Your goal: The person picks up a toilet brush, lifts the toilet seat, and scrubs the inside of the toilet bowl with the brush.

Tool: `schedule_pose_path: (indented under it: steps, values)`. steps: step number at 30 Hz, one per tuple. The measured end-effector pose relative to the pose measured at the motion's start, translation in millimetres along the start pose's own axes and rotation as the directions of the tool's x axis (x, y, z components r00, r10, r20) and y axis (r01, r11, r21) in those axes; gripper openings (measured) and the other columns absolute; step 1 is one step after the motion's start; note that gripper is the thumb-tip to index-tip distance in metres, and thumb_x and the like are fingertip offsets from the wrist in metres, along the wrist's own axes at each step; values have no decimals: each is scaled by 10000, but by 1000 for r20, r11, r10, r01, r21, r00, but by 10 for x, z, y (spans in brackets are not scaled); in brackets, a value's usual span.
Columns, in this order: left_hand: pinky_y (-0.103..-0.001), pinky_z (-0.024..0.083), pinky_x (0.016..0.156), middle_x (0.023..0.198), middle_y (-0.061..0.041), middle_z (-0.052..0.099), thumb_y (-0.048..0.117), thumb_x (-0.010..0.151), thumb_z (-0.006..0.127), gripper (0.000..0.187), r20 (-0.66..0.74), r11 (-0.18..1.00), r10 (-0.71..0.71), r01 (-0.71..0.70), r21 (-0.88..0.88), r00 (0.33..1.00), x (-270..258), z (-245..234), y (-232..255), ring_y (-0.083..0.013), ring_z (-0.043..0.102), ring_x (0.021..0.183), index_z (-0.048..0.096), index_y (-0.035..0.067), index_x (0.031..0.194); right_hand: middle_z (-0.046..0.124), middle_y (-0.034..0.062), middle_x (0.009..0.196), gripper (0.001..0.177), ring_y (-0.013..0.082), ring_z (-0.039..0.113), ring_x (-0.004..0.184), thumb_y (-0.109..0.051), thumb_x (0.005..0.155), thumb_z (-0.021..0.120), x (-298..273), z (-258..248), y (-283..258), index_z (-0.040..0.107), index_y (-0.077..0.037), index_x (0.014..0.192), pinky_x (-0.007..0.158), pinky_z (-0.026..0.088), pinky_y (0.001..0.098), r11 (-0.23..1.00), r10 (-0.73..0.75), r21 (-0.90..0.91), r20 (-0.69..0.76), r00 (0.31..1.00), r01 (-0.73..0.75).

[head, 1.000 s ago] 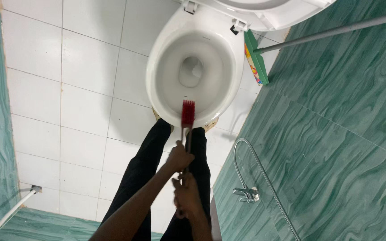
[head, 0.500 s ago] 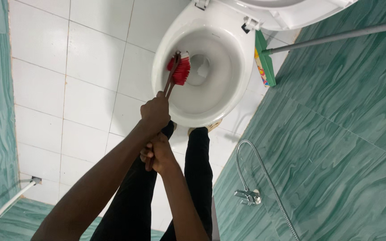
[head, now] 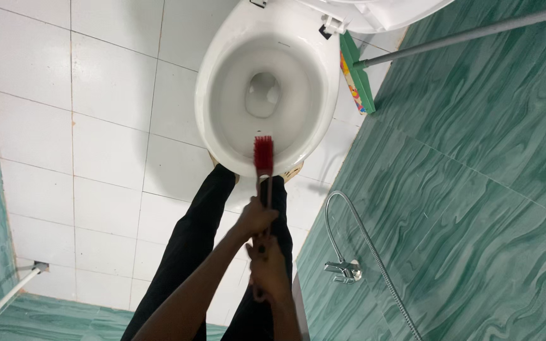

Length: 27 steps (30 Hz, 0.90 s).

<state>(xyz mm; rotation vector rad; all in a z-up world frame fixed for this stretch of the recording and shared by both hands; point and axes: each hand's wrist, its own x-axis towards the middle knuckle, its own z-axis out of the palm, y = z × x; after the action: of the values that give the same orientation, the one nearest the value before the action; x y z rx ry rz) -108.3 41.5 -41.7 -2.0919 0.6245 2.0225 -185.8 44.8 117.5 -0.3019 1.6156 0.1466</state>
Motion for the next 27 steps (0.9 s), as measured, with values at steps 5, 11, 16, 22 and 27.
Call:
schedule_pose_path:
  steps: [5,11,16,22,27]
  values:
    - [-366,571,573,926,-293,742,245,833,700,547,207,978,86,-43,-206,975,241,80,72,-292,711,708,659,-226,1108,636,92,702,368,136,600,484,-261,1022,627,84,-84,-130,466,-23,1252,455,497,276,985,38,-165,-31,999,-42]
    - [-462,593,870,1120,-308,661,282,838,749,720,-49,980,-4,14,199,999,117,-306,-181,-404,706,1029,353,-106,1297,563,39,671,366,109,519,458,-108,952,627,246,310,46,468,-73,1279,404,437,293,995,38,90,100,994,-47]
    - [-536,530,981,1161,-231,704,195,847,688,608,-187,924,-17,87,374,982,66,-979,-29,-400,687,1138,396,-27,1332,493,14,647,275,107,482,428,-67,976,587,527,781,-11,486,-36,1229,357,388,266,906,-111,420,353,929,-51]
    - [-516,553,902,1079,-226,726,147,849,707,454,-307,832,245,-37,553,919,121,-1662,635,-394,712,1032,489,-7,1217,466,6,621,201,91,476,433,-238,1073,557,948,1120,-672,485,-85,964,382,435,262,765,-282,639,448,848,-83]
    - [-472,603,747,920,-261,734,189,876,694,748,-283,749,324,-62,660,903,0,-1487,619,-394,742,857,297,-96,1442,510,29,648,251,111,474,428,-58,983,521,875,981,-510,406,-88,1204,353,394,278,851,-242,524,413,878,-11]
